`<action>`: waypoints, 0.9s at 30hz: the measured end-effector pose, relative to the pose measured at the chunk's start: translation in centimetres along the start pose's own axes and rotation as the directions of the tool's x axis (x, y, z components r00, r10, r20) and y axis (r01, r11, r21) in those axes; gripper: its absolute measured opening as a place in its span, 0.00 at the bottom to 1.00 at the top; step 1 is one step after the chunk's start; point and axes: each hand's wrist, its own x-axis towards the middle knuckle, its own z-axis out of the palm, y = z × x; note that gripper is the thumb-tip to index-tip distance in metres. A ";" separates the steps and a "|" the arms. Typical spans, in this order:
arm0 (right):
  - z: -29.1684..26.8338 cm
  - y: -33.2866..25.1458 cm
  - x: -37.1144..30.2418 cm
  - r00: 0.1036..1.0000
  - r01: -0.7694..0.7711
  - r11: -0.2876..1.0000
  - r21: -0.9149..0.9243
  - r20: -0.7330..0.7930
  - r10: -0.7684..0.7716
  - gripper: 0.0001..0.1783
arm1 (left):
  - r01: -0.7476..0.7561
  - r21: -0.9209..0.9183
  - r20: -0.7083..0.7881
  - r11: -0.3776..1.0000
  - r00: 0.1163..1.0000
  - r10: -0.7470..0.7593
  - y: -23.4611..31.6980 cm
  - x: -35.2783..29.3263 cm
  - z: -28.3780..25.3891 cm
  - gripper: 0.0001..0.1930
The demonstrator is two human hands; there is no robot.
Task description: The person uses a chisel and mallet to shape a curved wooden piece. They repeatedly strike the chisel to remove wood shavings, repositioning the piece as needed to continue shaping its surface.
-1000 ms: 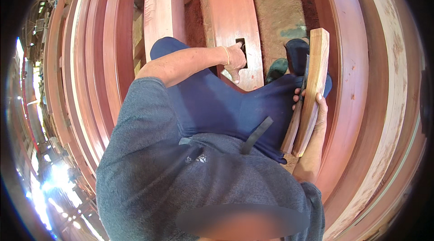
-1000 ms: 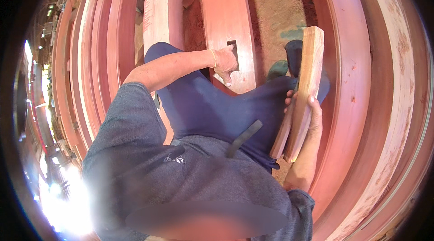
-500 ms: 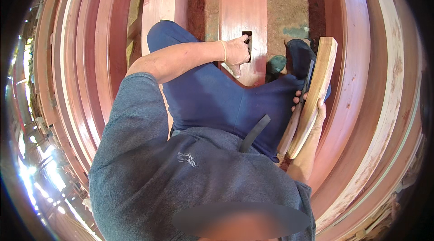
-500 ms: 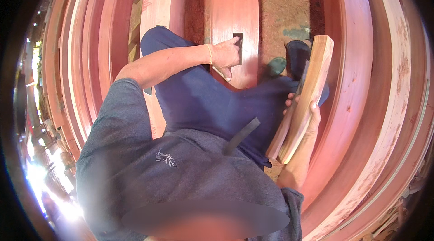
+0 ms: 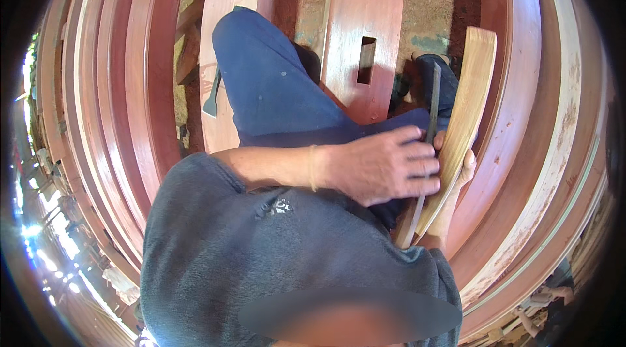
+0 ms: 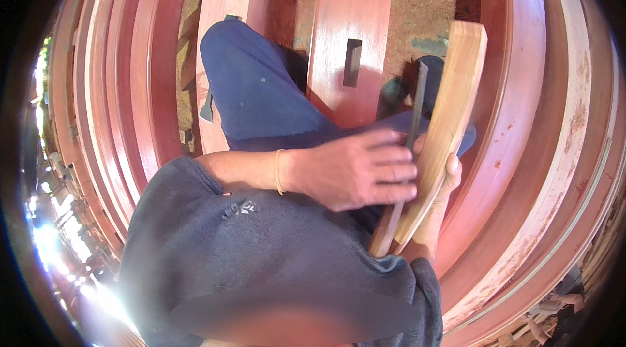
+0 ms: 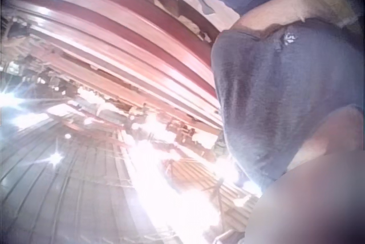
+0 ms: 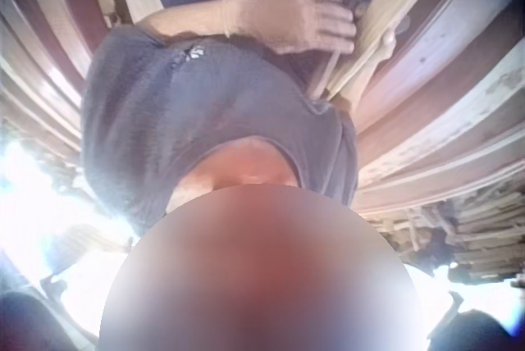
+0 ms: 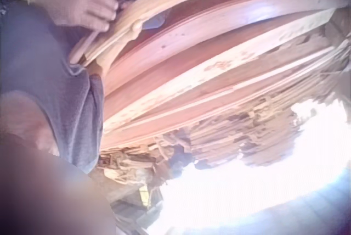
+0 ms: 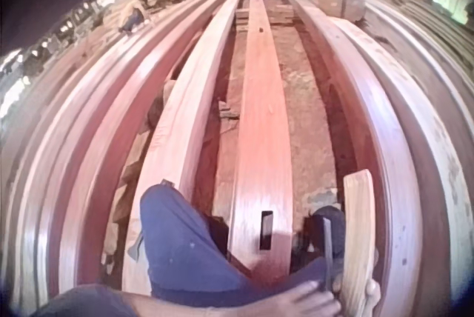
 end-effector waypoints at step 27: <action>-5.0 -6.8 2.4 0.999 0.019 0.971 -0.240 0.053 -0.007 0.35 | -0.351 -0.692 -0.601 0.631 0.765 -0.232 -12.1 3.2 -13.1 0.38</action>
